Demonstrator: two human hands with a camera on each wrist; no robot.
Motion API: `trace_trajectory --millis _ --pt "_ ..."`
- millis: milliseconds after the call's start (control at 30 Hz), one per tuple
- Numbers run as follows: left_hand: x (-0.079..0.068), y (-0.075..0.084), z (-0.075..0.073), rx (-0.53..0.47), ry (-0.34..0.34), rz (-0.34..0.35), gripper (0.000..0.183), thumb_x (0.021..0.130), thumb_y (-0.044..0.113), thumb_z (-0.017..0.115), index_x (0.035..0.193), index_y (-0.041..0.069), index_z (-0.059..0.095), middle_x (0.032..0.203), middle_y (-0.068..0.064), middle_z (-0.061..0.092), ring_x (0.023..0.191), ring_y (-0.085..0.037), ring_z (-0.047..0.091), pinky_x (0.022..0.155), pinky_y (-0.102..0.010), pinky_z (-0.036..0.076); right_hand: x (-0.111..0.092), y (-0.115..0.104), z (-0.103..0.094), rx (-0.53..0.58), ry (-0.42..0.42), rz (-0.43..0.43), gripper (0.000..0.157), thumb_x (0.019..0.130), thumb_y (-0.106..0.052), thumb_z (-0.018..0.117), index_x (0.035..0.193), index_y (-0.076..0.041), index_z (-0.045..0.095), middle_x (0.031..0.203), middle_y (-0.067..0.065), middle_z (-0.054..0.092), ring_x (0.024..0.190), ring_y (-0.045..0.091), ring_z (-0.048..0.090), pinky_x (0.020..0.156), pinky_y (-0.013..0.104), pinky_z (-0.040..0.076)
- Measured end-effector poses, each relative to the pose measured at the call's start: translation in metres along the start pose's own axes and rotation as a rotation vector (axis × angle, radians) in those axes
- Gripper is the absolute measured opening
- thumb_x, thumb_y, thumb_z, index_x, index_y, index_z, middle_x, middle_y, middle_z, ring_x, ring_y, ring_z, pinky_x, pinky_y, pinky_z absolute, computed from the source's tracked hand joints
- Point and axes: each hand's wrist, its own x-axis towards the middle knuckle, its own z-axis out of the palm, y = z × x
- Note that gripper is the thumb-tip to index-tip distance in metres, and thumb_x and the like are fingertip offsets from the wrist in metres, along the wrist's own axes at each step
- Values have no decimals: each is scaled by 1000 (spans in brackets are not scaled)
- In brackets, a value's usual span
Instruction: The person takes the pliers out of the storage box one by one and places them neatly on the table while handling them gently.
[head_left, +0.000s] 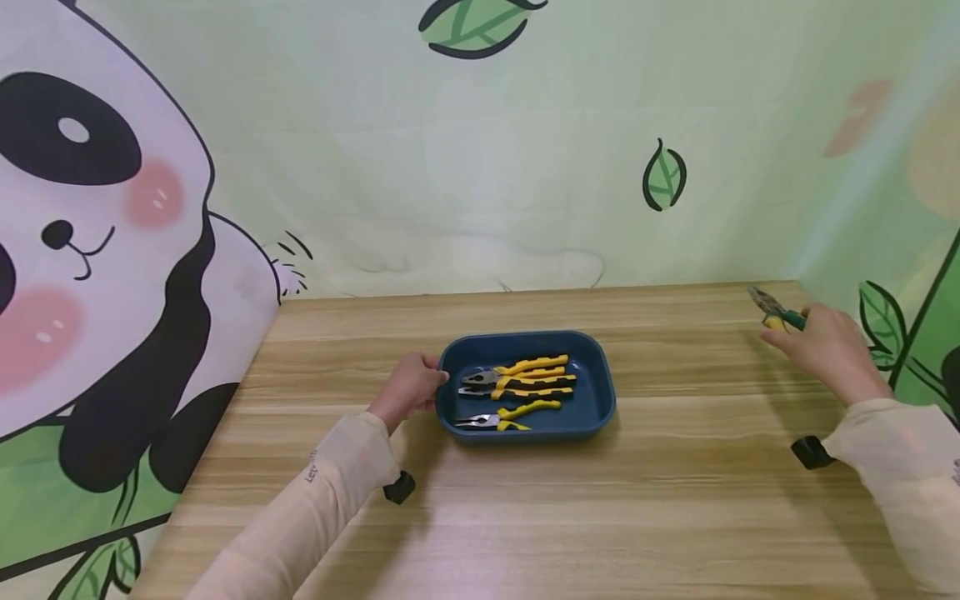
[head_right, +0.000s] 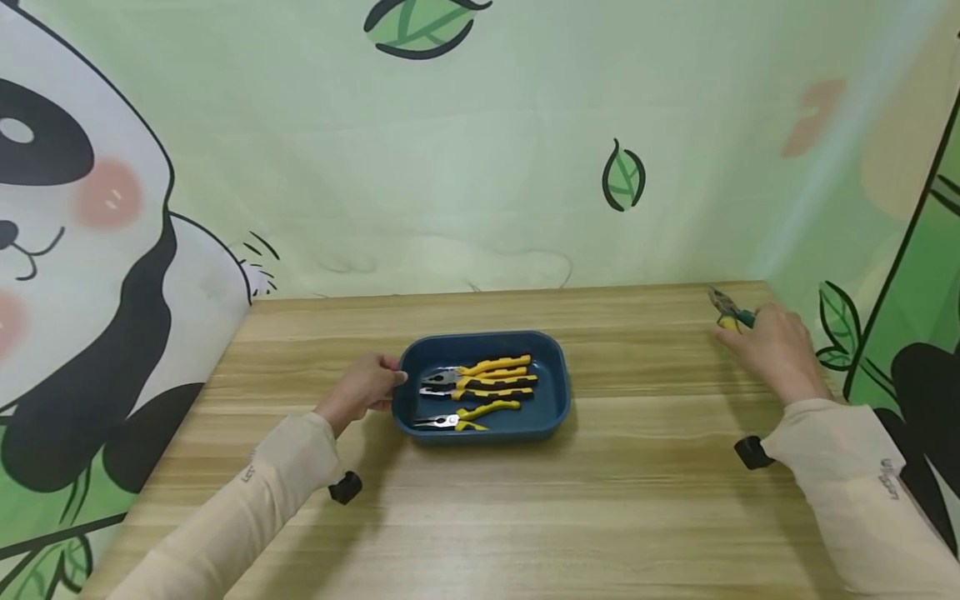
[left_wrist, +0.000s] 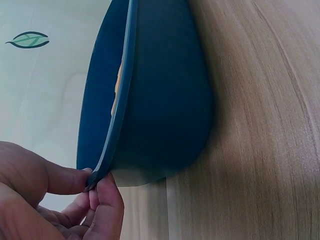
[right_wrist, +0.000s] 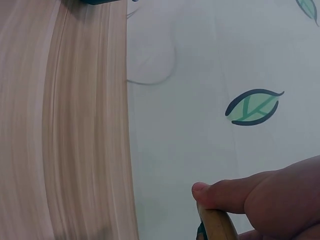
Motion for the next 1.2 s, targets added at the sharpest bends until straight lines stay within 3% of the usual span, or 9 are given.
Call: trace_trajectory --millis 233,333,600,833,1067,1167,1200 --pt "4 -3 0 9 -1 13 6 101 -5 55 103 -8 59 83 -10 52 65 -18 54 58 -30 53 -2 13 3 14 19 13 90 103 -44 58 139 32 27 108 45 53 67 33 48 59 42 40" --pt "3 -3 0 -9 1 21 6 101 -5 54 104 -8 59 85 -10 54 65 -17 56 57 -29 53 -3 18 4 13 29 20 87 103 -41 59 138 33 28 100 40 56 67 33 48 57 40 38" --pt "-2 0 0 -15 4 9 10 102 -4 53 109 -9 58 82 -8 51 63 -14 52 56 -26 51 -2 28 8 6 27 39 87 103 -45 58 136 32 33 122 50 45 89 47 51 69 53 45" --pt "0 -1 -1 1 -2 16 9 102 -4 54 105 -10 59 72 -3 45 60 -13 48 57 -27 52 -2 36 11 6 31 48 85 103 -42 59 135 33 33 115 47 50 77 39 51 61 45 44" --pt "-1 0 0 14 6 8 8 102 -3 54 106 -8 59 93 -12 55 71 -19 56 58 -27 53 -1 39 14 2 5 73 87 104 -43 58 135 33 32 128 53 39 102 58 51 78 62 47" --pt "-1 0 0 6 7 10 8 102 -4 54 105 -8 59 97 -16 57 72 -20 58 58 -27 54 0 40 15 11 4 72 80 103 -42 59 131 30 40 113 48 48 92 54 52 70 58 47" --pt "-1 -1 0 5 7 12 8 102 -4 54 105 -8 59 97 -16 57 72 -20 58 58 -28 54 1 41 16 16 1 71 74 103 -42 59 122 29 45 102 44 52 83 50 53 65 54 47"
